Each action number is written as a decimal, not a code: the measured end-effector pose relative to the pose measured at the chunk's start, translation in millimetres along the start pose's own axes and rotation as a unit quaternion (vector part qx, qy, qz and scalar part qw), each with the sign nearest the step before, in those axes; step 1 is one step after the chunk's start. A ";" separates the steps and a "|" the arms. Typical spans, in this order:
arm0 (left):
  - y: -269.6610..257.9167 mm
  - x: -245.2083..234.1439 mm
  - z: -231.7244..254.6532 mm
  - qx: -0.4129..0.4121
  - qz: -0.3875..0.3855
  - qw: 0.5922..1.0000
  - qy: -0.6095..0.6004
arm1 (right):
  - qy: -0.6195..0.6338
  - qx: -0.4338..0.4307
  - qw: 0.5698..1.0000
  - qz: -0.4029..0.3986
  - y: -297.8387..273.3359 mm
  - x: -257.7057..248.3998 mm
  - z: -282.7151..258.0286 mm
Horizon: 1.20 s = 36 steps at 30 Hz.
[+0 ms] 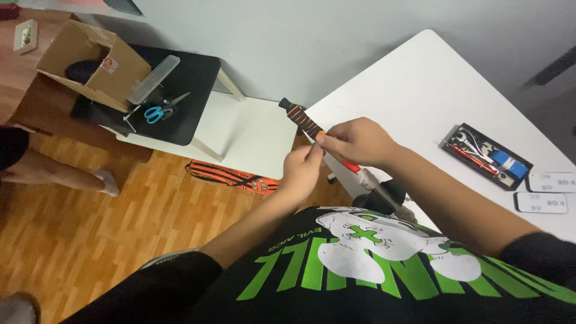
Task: The recorder is repairing a badminton racket by adjusting the handle grip and inspecting the frame.
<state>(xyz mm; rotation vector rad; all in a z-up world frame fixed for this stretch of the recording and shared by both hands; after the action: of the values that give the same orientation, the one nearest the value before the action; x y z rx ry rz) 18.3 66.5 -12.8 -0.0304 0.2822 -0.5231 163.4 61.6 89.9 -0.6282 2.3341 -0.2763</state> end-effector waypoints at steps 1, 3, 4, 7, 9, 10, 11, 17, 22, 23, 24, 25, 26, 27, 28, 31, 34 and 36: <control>1.3 -1.1 6.9 0.001 0.000 1.000 -0.001 | -0.001 0.000 1.000 0.001 3.9 0.2 5.6; 2.0 4.5 7.6 -0.066 -0.011 0.981 -0.183 | -0.104 -0.026 0.992 0.067 4.8 -4.9 12.8; 7.2 4.9 7.3 -0.065 -0.011 0.981 -0.183 | -0.104 -0.026 0.992 0.067 7.1 0.5 20.3; 19.1 6.4 -14.2 -0.134 0.003 0.942 -0.308 | -0.019 -0.070 0.985 0.154 7.7 1.9 29.1; 34.2 15.0 -24.8 -0.082 -0.070 0.880 -0.463 | 0.128 0.003 0.979 0.158 6.3 0.2 38.4; 38.0 9.4 -22.7 -0.085 -0.074 0.881 -0.459 | 0.133 0.005 0.978 0.162 4.0 -4.4 35.2; 41.0 7.6 -23.1 -0.122 -0.094 0.869 -0.470 | 0.143 0.042 0.978 0.144 2.9 -6.5 35.9; 56.7 -11.7 -13.4 -0.181 -0.218 0.869 -0.405 | -0.070 0.002 0.982 0.176 5.1 -14.2 27.7; 60.4 -11.0 -4.1 -0.191 -0.223 0.921 -0.256 | -0.154 -0.073 0.966 0.194 2.9 -24.0 27.6; 59.0 -10.0 -7.3 -0.173 -0.202 0.919 -0.291 | -0.142 -0.102 0.969 0.175 6.1 -23.6 31.4; 58.6 -9.9 -10.8 -0.153 -0.179 0.915 -0.326 | -0.132 -0.133 0.970 0.154 10.4 -24.2 35.1; 58.1 -7.2 -15.5 -0.153 -0.182 0.916 -0.324 | -0.131 -0.131 0.970 0.158 11.0 -27.9 33.8; 57.4 -5.8 -17.8 -0.131 -0.178 0.903 -0.368 | -0.079 -0.118 0.983 0.116 14.9 -27.9 34.8; 56.0 -5.0 -20.1 -0.108 -0.174 0.888 -0.412 | -0.026 -0.104 0.992 0.074 18.2 -26.7 35.1; 53.3 -1.2 -18.2 -0.106 -0.175 0.888 -0.411 | -0.027 -0.104 0.991 0.076 20.7 -28.0 35.9; 43.7 11.4 -25.6 -0.147 -0.145 0.824 -0.527 | 0.129 -0.030 0.991 -0.013 36.7 -12.4 57.7; 44.9 25.8 -42.1 -0.169 -0.136 0.735 -0.643 | 0.303 -0.034 0.951 -0.057 53.4 11.0 81.6; 45.6 42.6 -56.1 -0.217 -0.138 0.675 -0.692 | 0.444 -0.047 0.892 -0.061 56.8 22.9 97.3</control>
<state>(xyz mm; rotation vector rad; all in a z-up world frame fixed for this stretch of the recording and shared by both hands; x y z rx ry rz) 60.5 87.3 -82.2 -0.9239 -1.1433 -0.5911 193.9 96.4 -15.2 -0.8119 3.2007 -0.6124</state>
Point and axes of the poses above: each hand's wrist, its own y-axis towards the middle knuckle, its own x-axis out of the palm, z = x × y, the point moved 6 cm from there along y, towards the middle knuckle, and after that the axes turned 14 degrees about -z, right-handed, at the moved point
